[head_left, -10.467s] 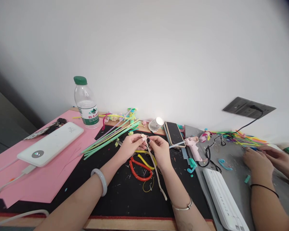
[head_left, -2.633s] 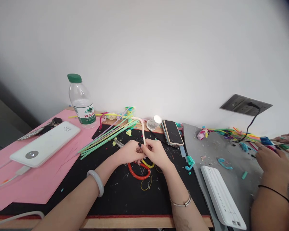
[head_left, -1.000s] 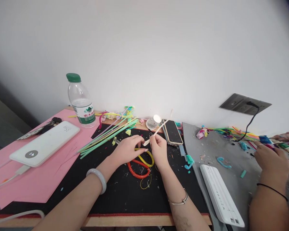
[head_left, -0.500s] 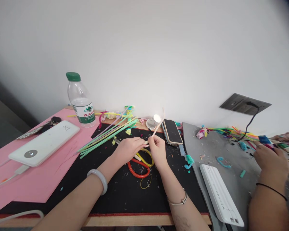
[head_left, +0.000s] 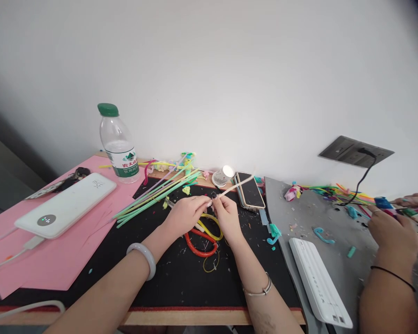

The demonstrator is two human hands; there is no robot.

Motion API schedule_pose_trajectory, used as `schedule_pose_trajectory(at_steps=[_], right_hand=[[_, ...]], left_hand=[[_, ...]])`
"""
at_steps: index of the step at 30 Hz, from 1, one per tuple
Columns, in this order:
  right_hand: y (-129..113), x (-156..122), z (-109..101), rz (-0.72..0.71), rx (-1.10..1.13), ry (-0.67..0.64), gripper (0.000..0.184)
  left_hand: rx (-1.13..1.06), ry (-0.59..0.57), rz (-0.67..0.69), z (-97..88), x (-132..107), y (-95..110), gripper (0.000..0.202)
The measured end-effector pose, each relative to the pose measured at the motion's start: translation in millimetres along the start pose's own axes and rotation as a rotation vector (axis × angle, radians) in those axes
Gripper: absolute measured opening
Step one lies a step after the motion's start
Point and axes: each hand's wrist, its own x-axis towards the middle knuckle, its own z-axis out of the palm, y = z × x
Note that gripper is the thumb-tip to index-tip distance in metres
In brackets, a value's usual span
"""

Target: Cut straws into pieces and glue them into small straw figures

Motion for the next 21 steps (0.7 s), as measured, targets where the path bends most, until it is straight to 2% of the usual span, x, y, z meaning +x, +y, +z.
schedule_pose_trajectory(at_steps=[3, 7, 10, 12, 17, 21], right_hand=[[-5.2, -0.4, -2.3, -0.055, -0.186, -0.103, 0.035], [-17.6, -4.7, -6.7, -0.017, -0.473, -0.385, 0.020], [-26.0, -10.1, -8.6, -0.020, -0.648, -0.520, 0.031], [-29.8, -13.8, -8.0, -0.040, -0.732, -0.555, 0.036], [-34.1, -21.4, -3.1, -0.025, -0.920, -0.590, 0.034], [-34.9, -23.3, -6.5, 0.012, -0.859, -0.572, 0.032]], left_hand=[[-0.046, 0.125, -0.144, -1.5, 0.8, -5.5, 0.025], [-0.250, 0.332, -0.350, -2.4, 3.4, -14.6, 0.025], [-0.340, 0.420, -0.390, -2.0, 5.5, -18.3, 0.028], [-0.359, 0.449, -0.389, -1.7, 6.5, -19.2, 0.029], [-0.380, 0.500, -0.410, -3.2, 7.3, -20.3, 0.027], [-0.396, 0.556, -0.433, -7.3, 6.7, -21.5, 0.023]])
